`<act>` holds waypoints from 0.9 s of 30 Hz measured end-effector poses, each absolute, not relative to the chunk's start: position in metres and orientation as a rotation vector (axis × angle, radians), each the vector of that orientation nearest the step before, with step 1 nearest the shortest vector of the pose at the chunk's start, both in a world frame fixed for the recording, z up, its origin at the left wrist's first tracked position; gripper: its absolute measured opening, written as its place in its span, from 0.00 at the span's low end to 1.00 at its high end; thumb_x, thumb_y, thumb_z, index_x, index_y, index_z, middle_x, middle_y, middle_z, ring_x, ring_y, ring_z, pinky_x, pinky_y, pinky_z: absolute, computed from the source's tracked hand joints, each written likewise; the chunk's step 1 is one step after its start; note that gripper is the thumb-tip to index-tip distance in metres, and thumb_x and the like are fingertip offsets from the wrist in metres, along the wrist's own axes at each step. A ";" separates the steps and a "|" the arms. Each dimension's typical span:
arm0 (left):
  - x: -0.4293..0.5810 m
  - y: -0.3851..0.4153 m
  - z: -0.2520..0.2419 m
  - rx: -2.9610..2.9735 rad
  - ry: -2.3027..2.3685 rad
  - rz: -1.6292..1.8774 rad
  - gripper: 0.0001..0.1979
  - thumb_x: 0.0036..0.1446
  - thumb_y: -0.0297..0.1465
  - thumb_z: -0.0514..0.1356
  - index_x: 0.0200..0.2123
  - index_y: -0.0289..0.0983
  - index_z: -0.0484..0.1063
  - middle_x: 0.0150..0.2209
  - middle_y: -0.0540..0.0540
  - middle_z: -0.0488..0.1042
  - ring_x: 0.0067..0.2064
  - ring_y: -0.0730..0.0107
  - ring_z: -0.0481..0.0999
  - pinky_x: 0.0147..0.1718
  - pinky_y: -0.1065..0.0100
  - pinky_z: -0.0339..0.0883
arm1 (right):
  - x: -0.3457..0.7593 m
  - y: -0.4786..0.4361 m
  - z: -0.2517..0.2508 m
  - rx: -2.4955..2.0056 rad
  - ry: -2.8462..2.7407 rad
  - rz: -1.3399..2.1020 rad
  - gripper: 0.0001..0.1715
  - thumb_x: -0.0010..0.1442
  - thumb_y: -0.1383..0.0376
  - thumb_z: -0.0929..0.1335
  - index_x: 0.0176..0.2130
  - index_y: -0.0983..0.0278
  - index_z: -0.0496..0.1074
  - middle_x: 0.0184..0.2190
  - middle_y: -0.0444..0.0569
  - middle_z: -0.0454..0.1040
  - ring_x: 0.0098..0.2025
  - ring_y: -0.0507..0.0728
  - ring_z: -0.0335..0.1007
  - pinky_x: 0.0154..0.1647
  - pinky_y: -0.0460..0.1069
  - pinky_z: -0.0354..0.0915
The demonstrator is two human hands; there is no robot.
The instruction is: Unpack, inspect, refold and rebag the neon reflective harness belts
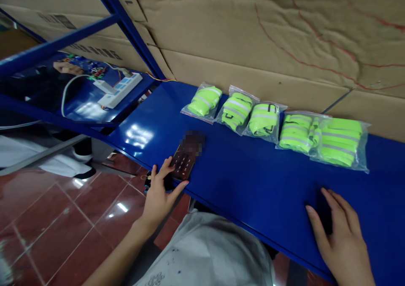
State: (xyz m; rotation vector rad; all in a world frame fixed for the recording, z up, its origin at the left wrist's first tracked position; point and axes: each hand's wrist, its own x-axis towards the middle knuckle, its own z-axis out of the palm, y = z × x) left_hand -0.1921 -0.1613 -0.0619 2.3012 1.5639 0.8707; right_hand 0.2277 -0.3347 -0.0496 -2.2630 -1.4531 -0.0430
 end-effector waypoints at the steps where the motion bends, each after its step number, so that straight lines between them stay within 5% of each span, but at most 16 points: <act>1: -0.192 -0.161 -0.062 2.280 1.568 0.880 0.24 0.66 0.43 0.64 0.58 0.40 0.63 0.70 0.32 0.65 0.73 0.47 0.62 0.73 0.32 0.45 | 0.228 -0.335 -0.050 -2.269 -1.446 -0.042 0.43 0.66 0.38 0.62 0.71 0.54 0.63 0.66 0.57 0.68 0.69 0.75 0.65 0.62 0.71 0.71; 7: -0.191 -0.161 -0.062 2.277 1.578 0.889 0.27 0.66 0.44 0.64 0.62 0.40 0.61 0.69 0.32 0.66 0.73 0.47 0.62 0.73 0.33 0.45 | 0.227 -0.334 -0.048 -2.250 -1.460 -0.046 0.43 0.66 0.40 0.62 0.72 0.54 0.61 0.66 0.57 0.68 0.68 0.74 0.66 0.55 0.70 0.75; 15: -0.190 -0.162 -0.057 2.241 1.605 0.887 0.33 0.65 0.44 0.65 0.66 0.41 0.58 0.69 0.32 0.66 0.72 0.46 0.64 0.73 0.34 0.45 | 0.227 -0.333 -0.047 -2.255 -1.459 -0.037 0.43 0.66 0.38 0.62 0.71 0.56 0.63 0.65 0.58 0.69 0.68 0.74 0.65 0.63 0.71 0.70; 27: -0.193 -0.151 -0.045 2.325 1.667 0.722 0.37 0.63 0.48 0.64 0.68 0.39 0.57 0.65 0.32 0.69 0.66 0.42 0.69 0.68 0.37 0.53 | 0.223 -0.332 -0.043 -2.274 -1.450 -0.032 0.44 0.67 0.38 0.61 0.70 0.57 0.64 0.66 0.59 0.68 0.67 0.75 0.66 0.48 0.66 0.78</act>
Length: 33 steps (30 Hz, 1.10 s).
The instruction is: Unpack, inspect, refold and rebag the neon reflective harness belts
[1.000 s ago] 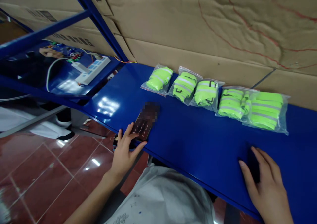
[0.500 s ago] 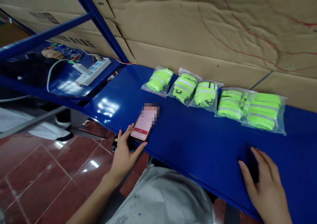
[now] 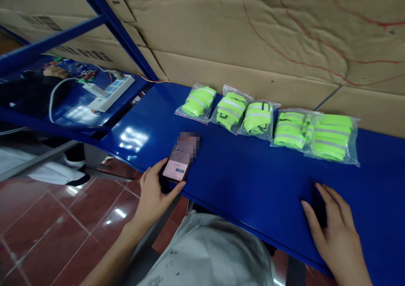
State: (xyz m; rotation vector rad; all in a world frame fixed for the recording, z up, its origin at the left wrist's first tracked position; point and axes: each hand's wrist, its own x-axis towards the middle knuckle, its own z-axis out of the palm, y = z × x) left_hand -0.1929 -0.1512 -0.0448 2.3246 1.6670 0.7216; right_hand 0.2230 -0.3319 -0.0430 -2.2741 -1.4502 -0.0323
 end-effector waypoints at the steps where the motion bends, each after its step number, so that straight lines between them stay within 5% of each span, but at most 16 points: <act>1: -0.192 -0.151 -0.044 2.330 1.665 0.721 0.37 0.63 0.48 0.64 0.68 0.39 0.57 0.64 0.32 0.69 0.66 0.42 0.69 0.68 0.37 0.54 | 0.223 -0.332 -0.043 -2.270 -1.455 -0.033 0.44 0.67 0.38 0.61 0.70 0.58 0.64 0.66 0.59 0.68 0.67 0.74 0.67 0.48 0.66 0.78; 10: -0.190 -0.155 -0.043 2.399 1.599 0.803 0.22 0.64 0.41 0.67 0.58 0.46 0.70 0.72 0.36 0.53 0.72 0.39 0.59 0.65 0.38 0.60 | 0.226 -0.332 -0.047 -2.255 -1.489 -0.064 0.43 0.67 0.37 0.59 0.69 0.58 0.65 0.66 0.59 0.68 0.67 0.74 0.67 0.62 0.70 0.71; 16: -0.190 -0.156 -0.046 2.478 1.544 0.821 0.15 0.64 0.37 0.66 0.53 0.47 0.74 0.72 0.39 0.54 0.72 0.40 0.60 0.65 0.37 0.61 | 0.225 -0.332 -0.044 -2.259 -1.477 -0.066 0.42 0.67 0.38 0.60 0.68 0.57 0.66 0.65 0.58 0.69 0.67 0.74 0.67 0.62 0.70 0.72; 24: -0.191 -0.155 -0.047 2.365 1.577 0.870 0.29 0.63 0.42 0.68 0.63 0.44 0.64 0.70 0.33 0.58 0.70 0.40 0.62 0.65 0.38 0.60 | 0.226 -0.332 -0.047 -2.240 -1.502 -0.081 0.40 0.68 0.40 0.61 0.68 0.59 0.67 0.65 0.58 0.69 0.66 0.73 0.68 0.64 0.69 0.70; 33: -0.191 -0.155 -0.044 2.350 1.574 0.844 0.32 0.62 0.45 0.67 0.64 0.43 0.63 0.70 0.33 0.59 0.71 0.39 0.61 0.65 0.38 0.59 | 0.227 -0.333 -0.047 -2.240 -1.514 -0.083 0.39 0.68 0.40 0.61 0.68 0.56 0.66 0.65 0.57 0.69 0.67 0.73 0.68 0.59 0.68 0.74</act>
